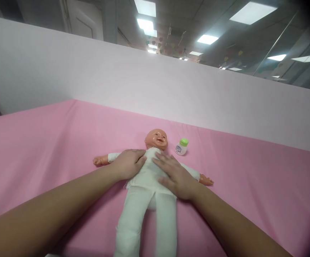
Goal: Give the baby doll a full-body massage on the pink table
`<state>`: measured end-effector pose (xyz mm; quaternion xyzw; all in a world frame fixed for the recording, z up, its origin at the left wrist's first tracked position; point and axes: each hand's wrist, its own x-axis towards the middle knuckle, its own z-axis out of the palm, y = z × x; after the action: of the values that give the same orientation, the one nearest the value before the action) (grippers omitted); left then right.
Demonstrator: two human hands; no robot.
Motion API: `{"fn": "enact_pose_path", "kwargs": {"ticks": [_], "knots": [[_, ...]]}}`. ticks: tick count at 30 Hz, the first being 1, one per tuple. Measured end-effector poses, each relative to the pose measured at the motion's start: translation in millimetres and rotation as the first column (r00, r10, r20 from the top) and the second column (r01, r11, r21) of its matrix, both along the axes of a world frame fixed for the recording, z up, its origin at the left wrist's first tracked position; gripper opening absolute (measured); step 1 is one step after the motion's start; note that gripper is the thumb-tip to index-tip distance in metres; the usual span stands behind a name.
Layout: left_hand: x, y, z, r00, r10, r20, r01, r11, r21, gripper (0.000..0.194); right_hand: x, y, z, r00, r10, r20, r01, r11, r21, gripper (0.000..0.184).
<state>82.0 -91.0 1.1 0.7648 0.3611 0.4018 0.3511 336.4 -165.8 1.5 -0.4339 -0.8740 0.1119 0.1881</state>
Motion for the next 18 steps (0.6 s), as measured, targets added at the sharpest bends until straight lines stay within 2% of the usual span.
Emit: {"fn": "enact_pose_path", "kwargs": {"ticks": [3,6,9,11,12,14,15,16,18], "knots": [[1,1,0.3,0.991,0.001,-0.130,0.011,0.996,0.090,0.019,8,7,-4.3,0.991,-0.118,-0.067,0.118,0.993,-0.004,0.061],[1,-1,4.2,0.952,0.054,-0.302,0.015,0.975,0.222,0.026,11,9,-1.7,0.971,-0.213,-0.110,0.212,0.977,-0.024,0.054],[3,-15,12.5,0.928,0.058,-0.369,0.070,0.943,0.324,0.029,11,9,3.9,0.947,-0.300,-0.110,0.295,0.953,-0.066,0.047],[6,-31,18.7,0.925,-0.090,-0.370,0.234,0.900,0.367,0.037,11,9,6.4,0.937,-0.339,-0.090,0.331,0.939,-0.093,0.045],[8,-40,21.5,0.902,-0.230,-0.364,0.370,0.847,0.381,0.043,10,9,7.0,0.933,-0.351,-0.080,0.343,0.934,-0.098,0.044],[11,-59,26.2,0.792,-0.505,-0.344,0.608,0.710,0.357,0.049,10,10,7.3,0.930,-0.363,-0.065,0.356,0.930,-0.093,0.044],[13,-66,28.1,0.736,-0.587,-0.338,0.677,0.659,0.328,0.049,9,10,7.2,0.928,-0.368,-0.059,0.362,0.928,-0.087,0.044],[14,-73,29.7,0.690,-0.634,-0.349,0.723,0.625,0.294,0.050,9,11,7.0,0.927,-0.371,-0.053,0.366,0.927,-0.081,0.044],[16,-79,32.0,0.650,-0.658,-0.381,0.757,0.607,0.243,0.055,8,12,6.6,0.927,-0.372,-0.043,0.369,0.927,-0.073,0.045]]}}
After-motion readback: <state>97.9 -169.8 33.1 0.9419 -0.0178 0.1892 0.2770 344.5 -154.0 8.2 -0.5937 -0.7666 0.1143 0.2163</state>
